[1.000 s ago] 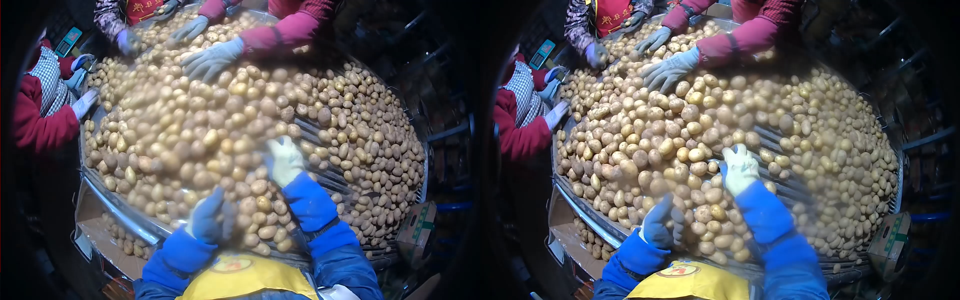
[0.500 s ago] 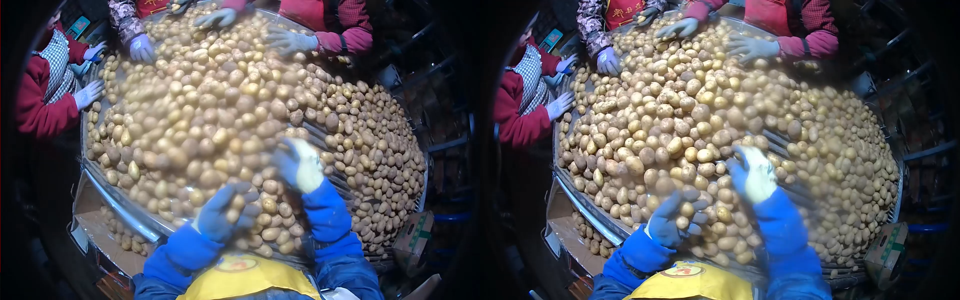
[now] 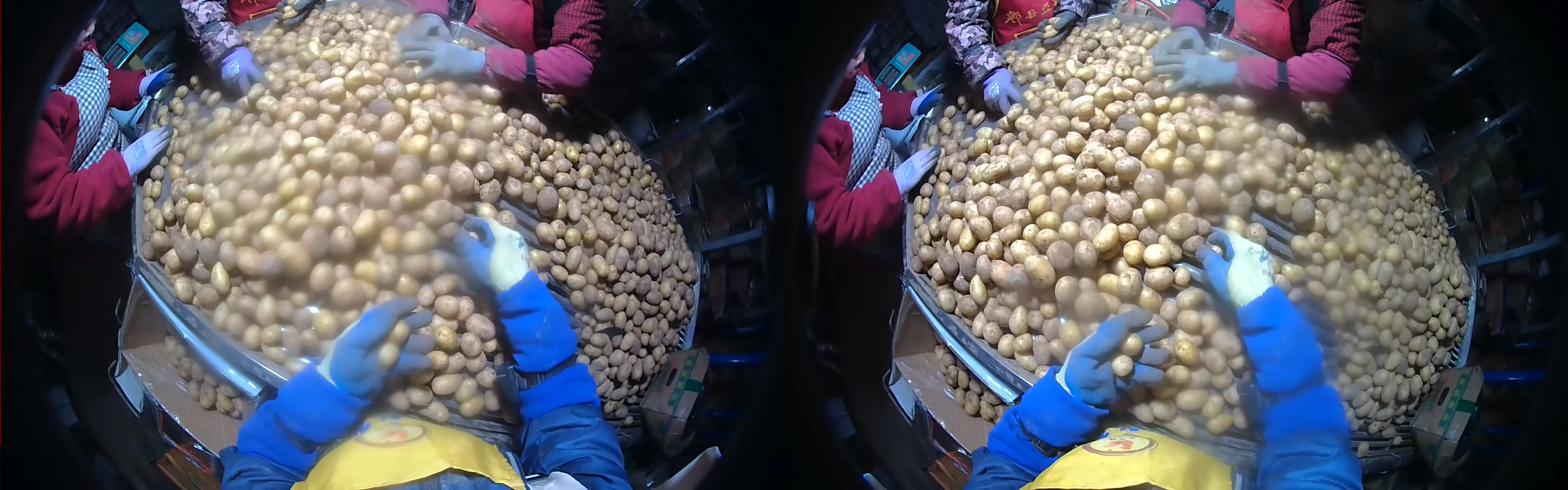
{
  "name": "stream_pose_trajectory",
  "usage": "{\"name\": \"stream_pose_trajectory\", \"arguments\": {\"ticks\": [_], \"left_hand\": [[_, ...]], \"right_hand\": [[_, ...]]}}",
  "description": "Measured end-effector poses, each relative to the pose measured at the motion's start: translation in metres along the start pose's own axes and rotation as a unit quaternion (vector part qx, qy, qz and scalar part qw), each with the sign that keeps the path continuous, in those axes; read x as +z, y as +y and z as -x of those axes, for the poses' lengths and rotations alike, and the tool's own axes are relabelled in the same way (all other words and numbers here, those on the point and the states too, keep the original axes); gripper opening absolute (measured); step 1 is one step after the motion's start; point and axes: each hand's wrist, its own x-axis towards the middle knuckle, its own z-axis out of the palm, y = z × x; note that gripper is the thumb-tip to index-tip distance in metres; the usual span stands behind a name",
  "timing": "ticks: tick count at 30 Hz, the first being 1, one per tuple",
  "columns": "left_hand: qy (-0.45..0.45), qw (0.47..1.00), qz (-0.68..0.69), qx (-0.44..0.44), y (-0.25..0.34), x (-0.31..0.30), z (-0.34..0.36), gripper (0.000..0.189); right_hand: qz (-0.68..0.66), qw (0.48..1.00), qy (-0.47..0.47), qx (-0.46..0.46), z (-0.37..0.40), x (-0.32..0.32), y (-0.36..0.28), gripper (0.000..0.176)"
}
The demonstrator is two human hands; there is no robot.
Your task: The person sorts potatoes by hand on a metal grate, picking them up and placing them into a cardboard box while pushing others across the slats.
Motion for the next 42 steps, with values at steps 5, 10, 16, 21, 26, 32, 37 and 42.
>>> {"name": "stream_pose_trajectory", "arguments": {"ticks": [5, 10, 16, 21, 26, 32, 37, 42], "left_hand": [[-0.021, 0.998, 0.057, 0.013, 0.000, 0.005, -0.008, 0.061], [-0.019, 0.997, 0.068, -0.026, 0.007, -0.002, -0.002, 0.053], [0.053, 0.997, 0.041, -0.043, 0.016, 0.005, 0.004, 0.044], [0.041, 0.995, -0.082, 0.035, 0.015, 0.010, 0.012, 0.042], [0.019, 0.999, -0.011, 0.038, 0.013, -0.004, 0.012, 0.037], [0.081, 0.996, -0.006, 0.036, 0.007, -0.008, 0.002, 0.063], [0.008, 1.000, 0.011, 0.003, 0.014, -0.007, 0.001, 0.067], [-0.026, 0.993, 0.113, -0.008, 0.005, -0.001, -0.012, 0.066]], "right_hand": [[-0.294, 0.951, -0.093, 0.005, 0.054, -0.009, -0.036, 0.033], [-0.260, 0.964, -0.054, 0.030, 0.047, -0.001, -0.028, 0.041], [0.217, 0.956, -0.006, -0.197, 0.048, 0.046, -0.002, 0.061], [0.245, 0.956, -0.099, -0.131, 0.034, 0.038, -0.014, 0.052], [0.180, 0.973, -0.080, -0.124, 0.035, 0.043, -0.005, 0.037], [0.177, 0.977, -0.102, -0.055, 0.018, 0.036, -0.012, 0.038], [-0.025, 0.998, 0.001, -0.060, 0.048, 0.020, 0.007, 0.046], [-0.176, 0.981, 0.012, -0.081, 0.103, -0.008, -0.041, 0.049]]}}
